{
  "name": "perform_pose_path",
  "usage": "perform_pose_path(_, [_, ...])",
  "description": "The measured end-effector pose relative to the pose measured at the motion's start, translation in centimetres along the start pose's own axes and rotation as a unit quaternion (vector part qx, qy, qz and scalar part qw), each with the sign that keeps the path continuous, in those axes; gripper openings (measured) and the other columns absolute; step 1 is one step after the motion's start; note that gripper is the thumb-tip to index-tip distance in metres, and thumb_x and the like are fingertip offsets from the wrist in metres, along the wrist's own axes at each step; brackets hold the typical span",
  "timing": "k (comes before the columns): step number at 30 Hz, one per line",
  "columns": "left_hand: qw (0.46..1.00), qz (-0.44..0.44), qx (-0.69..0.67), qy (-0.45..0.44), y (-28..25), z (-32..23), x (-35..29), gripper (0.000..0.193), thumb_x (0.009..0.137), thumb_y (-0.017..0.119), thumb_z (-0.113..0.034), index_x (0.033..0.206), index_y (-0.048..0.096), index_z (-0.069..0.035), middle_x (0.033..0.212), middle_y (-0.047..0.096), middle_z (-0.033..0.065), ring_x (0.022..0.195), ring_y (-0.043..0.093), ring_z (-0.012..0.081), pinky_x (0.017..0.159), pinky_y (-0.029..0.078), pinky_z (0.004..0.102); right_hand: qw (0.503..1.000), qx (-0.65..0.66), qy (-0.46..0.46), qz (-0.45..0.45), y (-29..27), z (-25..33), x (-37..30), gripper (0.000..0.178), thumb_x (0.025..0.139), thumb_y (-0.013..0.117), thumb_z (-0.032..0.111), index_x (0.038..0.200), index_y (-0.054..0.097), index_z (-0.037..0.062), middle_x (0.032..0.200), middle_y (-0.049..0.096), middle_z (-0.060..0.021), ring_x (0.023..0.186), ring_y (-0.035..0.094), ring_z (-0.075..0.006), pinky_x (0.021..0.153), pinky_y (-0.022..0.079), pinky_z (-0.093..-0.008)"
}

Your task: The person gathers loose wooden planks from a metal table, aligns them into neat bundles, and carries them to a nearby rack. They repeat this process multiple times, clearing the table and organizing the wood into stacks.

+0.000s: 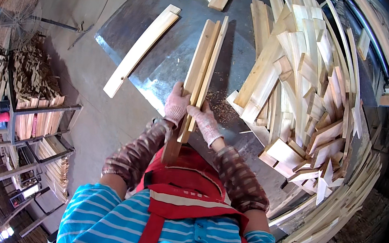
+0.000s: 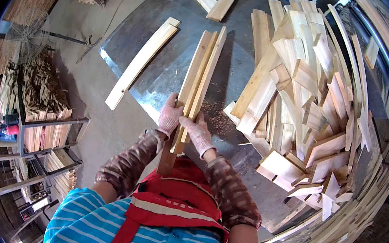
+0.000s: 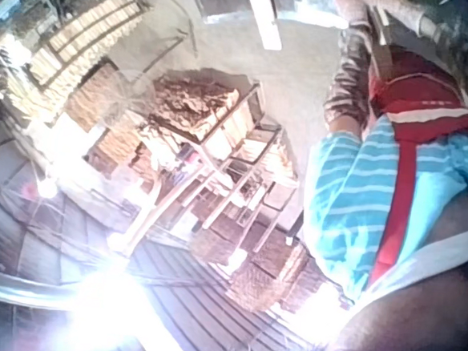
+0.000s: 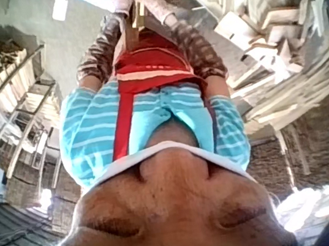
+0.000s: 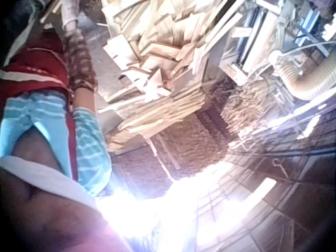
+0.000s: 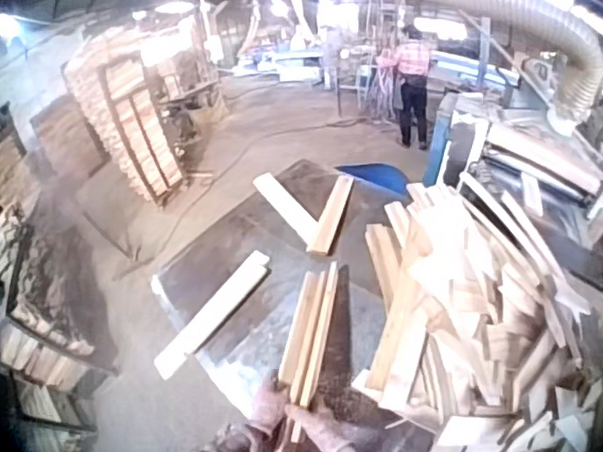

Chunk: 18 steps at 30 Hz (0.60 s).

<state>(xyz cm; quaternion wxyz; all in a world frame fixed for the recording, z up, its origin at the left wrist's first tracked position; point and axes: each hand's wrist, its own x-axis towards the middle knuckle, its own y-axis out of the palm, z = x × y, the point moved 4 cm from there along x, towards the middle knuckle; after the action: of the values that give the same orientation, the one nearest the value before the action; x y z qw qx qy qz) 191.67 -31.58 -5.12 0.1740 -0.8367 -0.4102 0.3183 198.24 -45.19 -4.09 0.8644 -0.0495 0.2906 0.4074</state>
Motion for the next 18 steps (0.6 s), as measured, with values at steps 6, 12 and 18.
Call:
perform_pose_path(6, [0.998,0.041,-0.039,0.012,2.0,2.0,-3.1,0.055,0.090,0.068,-0.027,0.138,0.051,-0.006,0.113,0.069,0.0154,0.102,0.066,0.0253,0.090,0.051,0.0375,0.866,-0.500,0.030,-0.006,-0.5,-3.4,-3.5,0.057,0.093,0.058,0.051,0.135,0.051,0.0125,0.134,0.057,-0.0188,0.116,0.061,-0.0401,0.095,0.052,-0.0498])
perform_pose_path(12, [0.992,0.054,0.104,-0.034,3.8,-0.5,-2.1,0.079,0.078,0.079,-0.029,0.144,0.039,-0.011,0.109,0.068,0.0161,0.103,0.066,0.0348,0.089,0.052,0.0441,0.880,-0.473,-0.046,0.003,-2.0,-4.6,-2.9,0.048,0.092,0.057,0.042,0.128,0.055,0.0111,0.122,0.062,-0.0188,0.108,0.063,-0.0400,0.091,0.052,-0.0494])
perform_pose_path(18, [0.996,0.055,0.071,-0.020,3.7,-0.3,-1.7,0.078,0.077,0.079,-0.029,0.142,0.039,-0.011,0.117,0.065,0.0180,0.108,0.063,0.0387,0.091,0.051,0.0465,0.720,-0.495,-0.309,-0.376,-9.6,2.8,-3.7,0.092,0.084,0.066,0.052,0.155,0.031,0.0050,0.154,0.039,-0.0186,0.139,0.042,-0.0361,0.113,0.038,-0.0448])
